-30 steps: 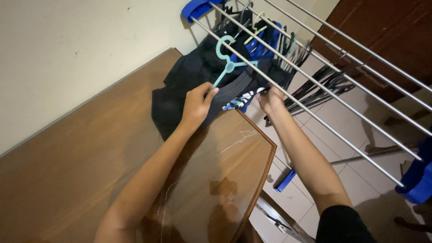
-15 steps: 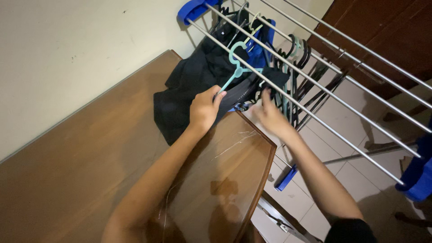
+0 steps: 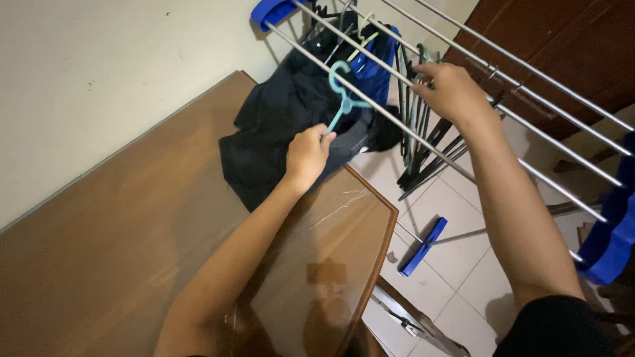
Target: The person hangs a black t-shirt on a hanger and places it on a drying rack. Then they lay out another black t-shirt on a table, smooth it, and use a lint roller to clean its surface.
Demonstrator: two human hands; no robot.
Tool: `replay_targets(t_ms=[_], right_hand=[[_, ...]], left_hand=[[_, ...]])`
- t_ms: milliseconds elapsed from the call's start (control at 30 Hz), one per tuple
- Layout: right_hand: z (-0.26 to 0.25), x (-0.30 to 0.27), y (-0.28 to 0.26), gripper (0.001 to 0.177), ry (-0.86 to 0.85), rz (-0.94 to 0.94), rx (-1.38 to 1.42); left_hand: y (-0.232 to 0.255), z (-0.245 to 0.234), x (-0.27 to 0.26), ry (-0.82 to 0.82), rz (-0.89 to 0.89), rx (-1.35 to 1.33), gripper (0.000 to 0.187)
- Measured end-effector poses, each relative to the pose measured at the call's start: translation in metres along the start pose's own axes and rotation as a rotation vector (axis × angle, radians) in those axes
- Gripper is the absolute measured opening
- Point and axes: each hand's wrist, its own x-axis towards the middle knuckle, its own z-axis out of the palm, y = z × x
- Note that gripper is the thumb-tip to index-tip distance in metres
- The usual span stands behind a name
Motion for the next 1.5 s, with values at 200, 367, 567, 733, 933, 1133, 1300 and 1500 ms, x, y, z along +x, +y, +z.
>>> replay_targets(t_ms=[200,367,567,733,933,1133,1300,1500], right_hand=[[0.014,0.023,0.018,0.034,-0.152,0.034,0.073],[0.012,0.027,0.018,0.032,-0.269,0.073,0.243],[0.020,0.013,0.009,0.035,-0.230,0.052,0.334],[0.017,0.009,0.002,0.037,-0.225,0.095,0.315],[0.020,0.013,0.007,0.036,-0.259,0.079,0.350],[0.022,0.012,0.006,0.034,-0.212,0.048,0.335],[0.017,0.008,0.001,0.033,-0.215,0.044,0.352],[0.017,0.007,0.000,0.033,-0.204,0.071,0.380]], left_hand=[[-0.009,0.015,0.007,0.006,0.044,-0.049,0.028],[-0.021,0.037,0.012,0.135,0.085,-0.154,0.031],[-0.023,0.046,-0.001,0.045,-0.059,-0.251,0.031],[0.005,0.051,-0.015,0.196,-0.007,-0.309,0.028],[-0.003,0.049,-0.012,0.247,-0.065,-0.386,0.028],[-0.032,0.080,-0.013,0.115,-0.305,-0.629,0.032],[-0.031,0.101,0.010,-0.001,-0.229,-0.563,0.027],[-0.011,0.103,0.040,0.014,-0.006,-0.246,0.026]])
